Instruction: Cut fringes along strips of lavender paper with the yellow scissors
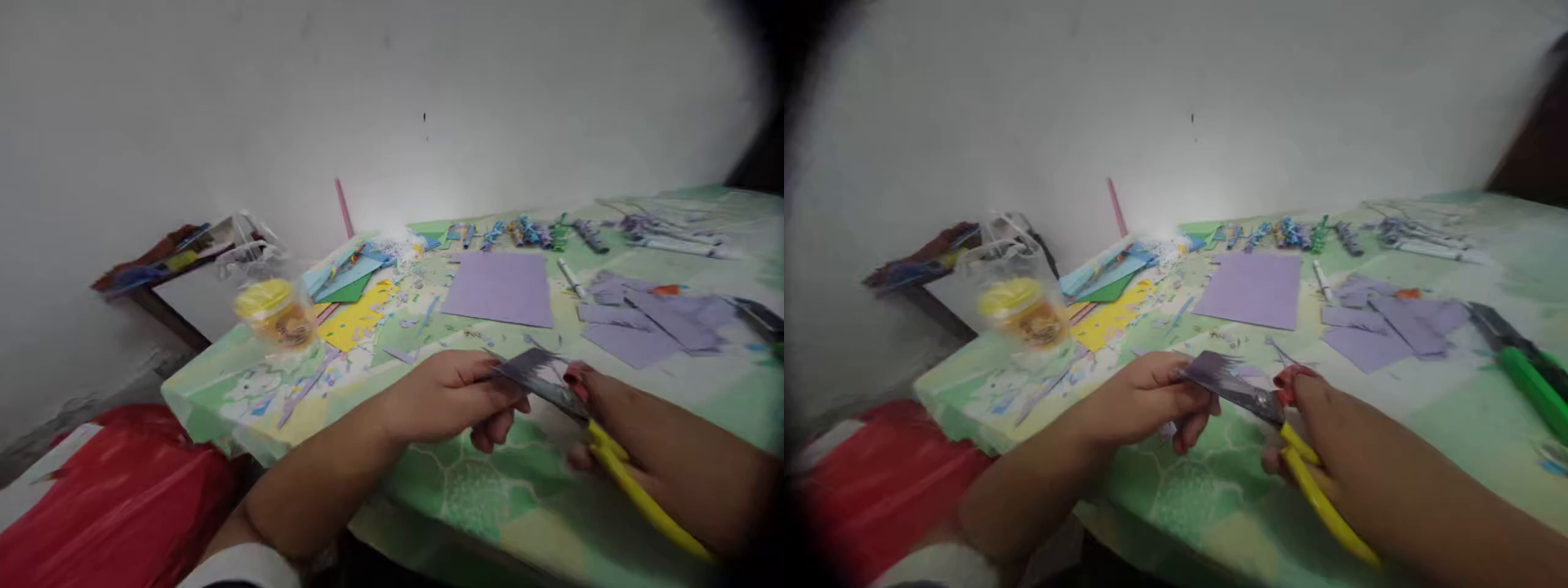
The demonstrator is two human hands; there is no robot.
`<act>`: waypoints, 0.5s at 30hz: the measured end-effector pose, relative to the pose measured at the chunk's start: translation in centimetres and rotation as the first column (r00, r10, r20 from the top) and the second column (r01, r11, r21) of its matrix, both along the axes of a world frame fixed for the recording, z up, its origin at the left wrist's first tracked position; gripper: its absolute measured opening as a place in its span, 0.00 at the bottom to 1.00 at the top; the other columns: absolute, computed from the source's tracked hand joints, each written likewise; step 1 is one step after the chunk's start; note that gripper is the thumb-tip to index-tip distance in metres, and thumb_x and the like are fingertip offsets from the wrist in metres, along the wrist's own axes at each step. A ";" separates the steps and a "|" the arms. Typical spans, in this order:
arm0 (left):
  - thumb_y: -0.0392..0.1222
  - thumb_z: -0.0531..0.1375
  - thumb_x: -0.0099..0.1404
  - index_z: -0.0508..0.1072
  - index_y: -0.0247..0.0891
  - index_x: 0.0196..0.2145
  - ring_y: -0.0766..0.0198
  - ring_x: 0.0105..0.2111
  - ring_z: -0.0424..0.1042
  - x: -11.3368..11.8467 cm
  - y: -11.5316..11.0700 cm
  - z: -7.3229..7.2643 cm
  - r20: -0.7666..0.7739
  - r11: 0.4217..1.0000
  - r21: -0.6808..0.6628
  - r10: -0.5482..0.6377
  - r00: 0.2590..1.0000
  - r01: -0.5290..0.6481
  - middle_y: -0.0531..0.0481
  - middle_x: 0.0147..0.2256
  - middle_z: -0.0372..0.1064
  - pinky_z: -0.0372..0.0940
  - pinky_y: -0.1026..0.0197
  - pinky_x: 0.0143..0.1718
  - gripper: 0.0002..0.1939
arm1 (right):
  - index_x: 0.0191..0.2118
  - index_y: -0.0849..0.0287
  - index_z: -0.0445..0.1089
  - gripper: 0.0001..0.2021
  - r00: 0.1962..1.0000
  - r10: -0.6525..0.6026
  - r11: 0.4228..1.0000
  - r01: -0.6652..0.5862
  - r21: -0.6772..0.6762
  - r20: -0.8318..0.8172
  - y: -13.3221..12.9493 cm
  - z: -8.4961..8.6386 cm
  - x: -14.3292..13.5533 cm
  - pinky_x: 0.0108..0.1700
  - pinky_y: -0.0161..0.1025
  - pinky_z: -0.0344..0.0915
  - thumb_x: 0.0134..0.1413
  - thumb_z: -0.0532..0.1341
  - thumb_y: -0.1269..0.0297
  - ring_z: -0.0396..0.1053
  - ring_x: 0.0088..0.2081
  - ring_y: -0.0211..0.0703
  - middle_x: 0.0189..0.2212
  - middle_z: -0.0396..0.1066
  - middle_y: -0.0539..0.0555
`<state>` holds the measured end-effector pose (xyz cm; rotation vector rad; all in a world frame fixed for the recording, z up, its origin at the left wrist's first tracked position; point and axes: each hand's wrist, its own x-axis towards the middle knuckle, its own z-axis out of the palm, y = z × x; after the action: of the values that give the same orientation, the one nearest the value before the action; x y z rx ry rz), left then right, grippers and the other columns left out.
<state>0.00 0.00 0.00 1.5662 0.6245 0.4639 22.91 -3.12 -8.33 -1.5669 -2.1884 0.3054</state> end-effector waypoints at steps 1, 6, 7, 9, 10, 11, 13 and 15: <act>0.44 0.55 0.61 0.65 0.34 0.27 0.73 0.16 0.61 0.0 -0.1 -0.2 0.008 0.998 0.024 0.052 0.999 -0.053 0.56 0.17 0.61 0.56 0.70 0.19 0.10 | 0.48 0.54 0.63 0.27 1.000 0.010 1.000 -0.010 0.011 -0.019 -0.2 0.1 0.1 0.37 0.53 0.73 0.50 0.51 0.41 0.73 0.44 0.62 0.45 0.74 0.63; 0.46 0.53 0.63 0.63 0.35 0.21 0.74 0.18 0.60 0.1 -0.4 -0.6 0.032 0.958 0.233 0.164 0.986 -0.167 0.56 0.18 0.60 0.57 0.69 0.21 0.16 | 0.53 0.54 0.60 0.26 0.997 0.056 0.997 -0.053 0.053 -0.055 -0.7 0.0 0.4 0.43 0.52 0.72 0.51 0.54 0.46 0.72 0.47 0.60 0.48 0.72 0.61; 0.45 0.53 0.64 0.63 0.36 0.20 0.73 0.18 0.61 0.1 -0.5 -0.6 0.029 0.943 0.290 0.162 0.986 -0.163 0.56 0.18 0.60 0.57 0.69 0.22 0.16 | 0.54 0.54 0.59 0.27 0.997 0.060 0.997 -0.058 0.059 -0.047 -0.7 -0.2 0.4 0.43 0.53 0.72 0.51 0.54 0.46 0.72 0.47 0.60 0.47 0.72 0.61; 0.42 0.52 0.64 0.63 0.36 0.20 0.73 0.20 0.61 0.0 -0.6 -0.4 0.017 0.911 0.380 0.164 0.986 -0.158 0.55 0.18 0.60 0.58 0.68 0.25 0.16 | 0.55 0.53 0.57 0.27 0.998 0.055 0.995 -0.053 0.088 -0.015 -0.8 -0.5 0.5 0.43 0.53 0.72 0.52 0.53 0.46 0.71 0.49 0.61 0.47 0.72 0.62; 0.42 0.51 0.64 0.63 0.36 0.20 0.73 0.20 0.61 0.0 -0.7 -0.4 0.018 0.903 0.400 0.166 0.986 -0.159 0.55 0.18 0.60 0.58 0.68 0.25 0.16 | 0.55 0.53 0.56 0.27 0.998 0.056 0.993 -0.056 0.107 0.008 -0.8 -0.7 0.5 0.42 0.52 0.72 0.52 0.53 0.46 0.70 0.50 0.61 0.48 0.72 0.62; 0.41 0.51 0.64 0.63 0.36 0.20 0.73 0.20 0.61 0.0 -0.7 -0.5 0.021 0.900 0.404 0.167 0.986 -0.161 0.55 0.18 0.60 0.58 0.69 0.25 0.16 | 0.56 0.53 0.55 0.27 0.998 0.056 0.990 -0.059 0.129 0.029 -0.9 -0.8 0.5 0.42 0.52 0.73 0.53 0.52 0.46 0.69 0.52 0.61 0.50 0.71 0.63; 0.42 0.51 0.64 0.63 0.36 0.21 0.74 0.19 0.60 -0.1 -0.7 -0.6 0.041 0.908 0.385 0.163 0.986 -0.166 0.56 0.18 0.60 0.57 0.69 0.23 0.15 | 0.58 0.53 0.51 0.28 0.996 0.059 0.983 -0.071 0.168 0.074 -0.9 -0.9 0.6 0.42 0.51 0.73 0.55 0.51 0.47 0.67 0.54 0.61 0.53 0.68 0.65; 0.43 0.51 0.64 0.63 0.36 0.21 0.74 0.18 0.59 -0.2 -0.7 -0.9 0.083 0.913 0.367 0.160 0.984 -0.179 0.56 0.18 0.60 0.57 0.69 0.22 0.15 | 0.59 0.54 0.49 0.28 0.991 0.067 0.976 -0.088 0.198 0.112 -0.8 -1.1 0.7 0.42 0.50 0.73 0.56 0.50 0.47 0.68 0.53 0.61 0.54 0.67 0.66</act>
<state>-0.21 -0.74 -0.86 1.8604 0.6627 0.7887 23.57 -3.95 -9.38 -1.4181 -2.2835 0.0217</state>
